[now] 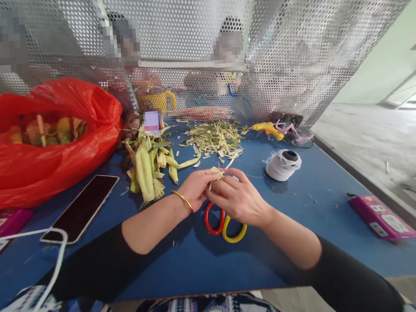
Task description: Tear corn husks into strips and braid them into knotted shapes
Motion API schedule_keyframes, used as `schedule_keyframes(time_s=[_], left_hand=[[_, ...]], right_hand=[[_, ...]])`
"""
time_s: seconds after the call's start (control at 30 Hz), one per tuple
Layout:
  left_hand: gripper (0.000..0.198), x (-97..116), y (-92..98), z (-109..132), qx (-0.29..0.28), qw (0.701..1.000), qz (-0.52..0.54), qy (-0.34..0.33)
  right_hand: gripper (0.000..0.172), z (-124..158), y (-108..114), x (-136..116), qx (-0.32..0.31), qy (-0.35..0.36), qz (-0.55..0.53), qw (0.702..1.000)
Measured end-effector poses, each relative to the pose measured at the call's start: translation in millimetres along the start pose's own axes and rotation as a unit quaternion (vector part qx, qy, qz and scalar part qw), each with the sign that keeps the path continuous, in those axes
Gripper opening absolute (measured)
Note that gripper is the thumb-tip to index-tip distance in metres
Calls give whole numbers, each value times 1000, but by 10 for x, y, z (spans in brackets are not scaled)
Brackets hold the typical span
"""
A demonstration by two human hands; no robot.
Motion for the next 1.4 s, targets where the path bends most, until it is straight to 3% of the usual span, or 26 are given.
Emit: schedule_keyframes(time_s=[0.17, 0.27, 0.33, 0.4, 0.5, 0.67, 0.83, 0.93, 1.0, 1.13, 1.2, 1.3, 1.4], left_hand=[[16, -32, 7, -5, -1, 1000, -5, 4], [19, -23, 22, -14, 10, 1000, 5, 4], [16, -14, 35, -23, 10, 1000, 1, 12], [13, 1, 47, -32, 3, 1000, -14, 16], [13, 34, 65, -36, 4, 999, -44, 10], [9, 56, 60, -15, 28, 997, -73, 0], [10, 66, 62, 1, 80, 990, -114, -28], [11, 110, 93, -10, 122, 986, -103, -55], [10, 136, 118, -21, 143, 983, -97, -68], [8, 146, 137, -41, 148, 979, -114, -78], [10, 144, 136, -42, 148, 976, -133, -85], [14, 136, 118, -34, 146, 972, -164, -86], [8, 113, 80, -20, 121, 971, -192, -77]], right_hand=[[31, 14, -74, -40, -18, 0, -12, 1000], [29, 59, -85, 76, -5, -101, -77, 992], [23, 113, -79, 221, 25, -233, -138, 962], [21, 187, -103, 358, 36, -372, -207, 904], [25, 270, -177, 446, 4, -496, -278, 823], [24, 296, -249, 423, -54, -536, -287, 792], [25, 290, -262, 437, -60, -558, -338, 756], [20, 274, -213, 458, -91, -546, -307, 774], [10, 242, -171, 445, -98, -498, -292, 811], [21, 150, -108, 341, -82, -304, -246, 917], [22, 130, -100, 295, -76, -223, -216, 948], [21, 128, -86, 312, -39, -204, -207, 956], [16, 151, -62, 398, 16, -277, -200, 940]])
Point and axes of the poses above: each hand's wrist, its own z-axis away from the middle knuckle, its own y-axis out of the back of the hand, x = y × z, the point moved 4 cm from there along -z, towards the middle knuckle, and after that the axes turned 4 degrees about z, right-handed, at the moved point
